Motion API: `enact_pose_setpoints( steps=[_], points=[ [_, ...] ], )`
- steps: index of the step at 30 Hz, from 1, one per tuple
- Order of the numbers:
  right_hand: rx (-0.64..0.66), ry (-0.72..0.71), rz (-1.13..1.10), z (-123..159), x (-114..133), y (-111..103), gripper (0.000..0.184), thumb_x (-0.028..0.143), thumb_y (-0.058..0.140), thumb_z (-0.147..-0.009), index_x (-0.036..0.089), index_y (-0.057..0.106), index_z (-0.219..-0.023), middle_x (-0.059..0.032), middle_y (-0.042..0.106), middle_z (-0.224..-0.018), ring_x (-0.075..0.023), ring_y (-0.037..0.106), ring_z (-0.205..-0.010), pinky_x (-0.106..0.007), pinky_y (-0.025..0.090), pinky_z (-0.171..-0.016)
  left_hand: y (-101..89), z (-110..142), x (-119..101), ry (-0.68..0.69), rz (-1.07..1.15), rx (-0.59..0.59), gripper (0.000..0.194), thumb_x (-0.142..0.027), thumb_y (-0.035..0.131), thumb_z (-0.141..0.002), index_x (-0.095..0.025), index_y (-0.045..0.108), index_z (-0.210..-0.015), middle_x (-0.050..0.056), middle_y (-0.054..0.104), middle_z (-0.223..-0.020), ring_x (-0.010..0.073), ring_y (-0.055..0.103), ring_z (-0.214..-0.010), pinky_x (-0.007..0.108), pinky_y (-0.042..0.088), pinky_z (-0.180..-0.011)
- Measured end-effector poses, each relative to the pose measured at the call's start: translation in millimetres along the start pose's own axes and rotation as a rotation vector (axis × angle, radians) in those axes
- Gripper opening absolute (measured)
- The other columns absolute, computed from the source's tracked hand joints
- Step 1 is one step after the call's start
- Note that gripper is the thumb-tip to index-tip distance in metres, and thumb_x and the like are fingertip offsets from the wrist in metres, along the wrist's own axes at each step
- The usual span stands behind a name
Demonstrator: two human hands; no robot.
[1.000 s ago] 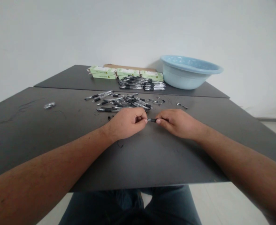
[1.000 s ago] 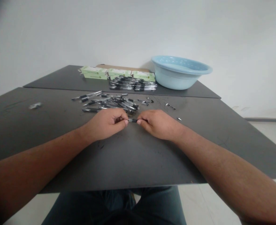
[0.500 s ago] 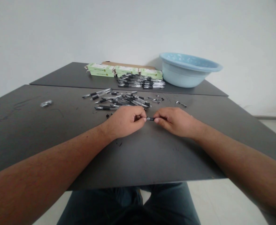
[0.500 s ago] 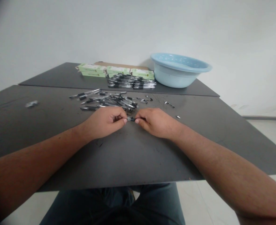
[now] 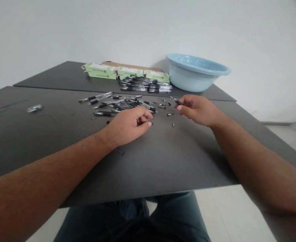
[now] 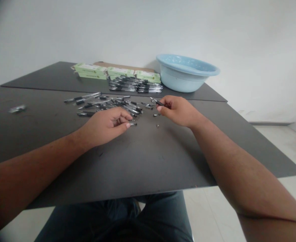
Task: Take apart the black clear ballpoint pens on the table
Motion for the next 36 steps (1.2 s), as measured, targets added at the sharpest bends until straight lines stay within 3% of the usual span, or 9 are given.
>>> enact_pose_setpoints(
  steps=[5,16,24,36],
  points=[
    [-0.021,0.058,0.105,-2.7,-7.1,-5.0,0.024,0.041,0.061,-0.091,0.02,0.07,-0.096,0.0005,0.063,-0.068,-0.0159,0.054,-0.061,-0.031,0.038,-0.059,-1.8,-1.3,1.0,-0.002,-0.049,-0.015,0.016,-0.025,0.065,-0.089,-0.019,0.069,-0.103,-0.001,0.075,-0.084,0.0133,0.07,-0.073,0.025,0.051,-0.071],
    [-0.122,0.151,0.108,-8.4,-28.2,-10.7,0.027,0.04,0.062,-0.088,0.019,0.072,-0.102,-0.0036,0.072,-0.076,-0.0199,0.062,-0.064,-0.033,0.045,-0.06,-4.6,-1.1,4.0,-0.006,-0.115,-0.028,0.017,-0.028,0.065,-0.089,-0.02,0.07,-0.103,-0.001,0.075,-0.083,0.0143,0.07,-0.074,0.026,0.05,-0.07],
    [-0.257,0.179,0.051,-7.6,-34.3,-16.1,0.032,0.04,0.06,-0.091,0.018,0.072,-0.111,-0.0087,0.077,-0.085,-0.0223,0.066,-0.068,-0.037,0.051,-0.064,-24.4,-11.9,20.6,-0.091,-0.255,-0.13,0.02,-0.029,0.063,-0.085,-0.02,0.071,-0.101,0.002,0.074,-0.083,0.0161,0.066,-0.071,0.027,0.05,-0.067],
    [-0.236,0.157,0.022,-5.0,-27.5,-10.9,0.03,0.038,0.061,-0.09,0.019,0.072,-0.11,-0.0081,0.077,-0.087,-0.0231,0.066,-0.071,-0.039,0.053,-0.068,-31.7,-15.5,29.8,-0.088,-0.317,-0.12,0.023,-0.027,0.06,-0.083,-0.02,0.071,-0.102,0.004,0.074,-0.085,0.018,0.066,-0.075,0.029,0.05,-0.069]
  ],
)
Point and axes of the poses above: each hand's wrist, its own z-axis away from the middle knuckle, its own y-axis out of the palm, x = y × z, the point moved 2 cm from there along -z, towards the middle knuckle
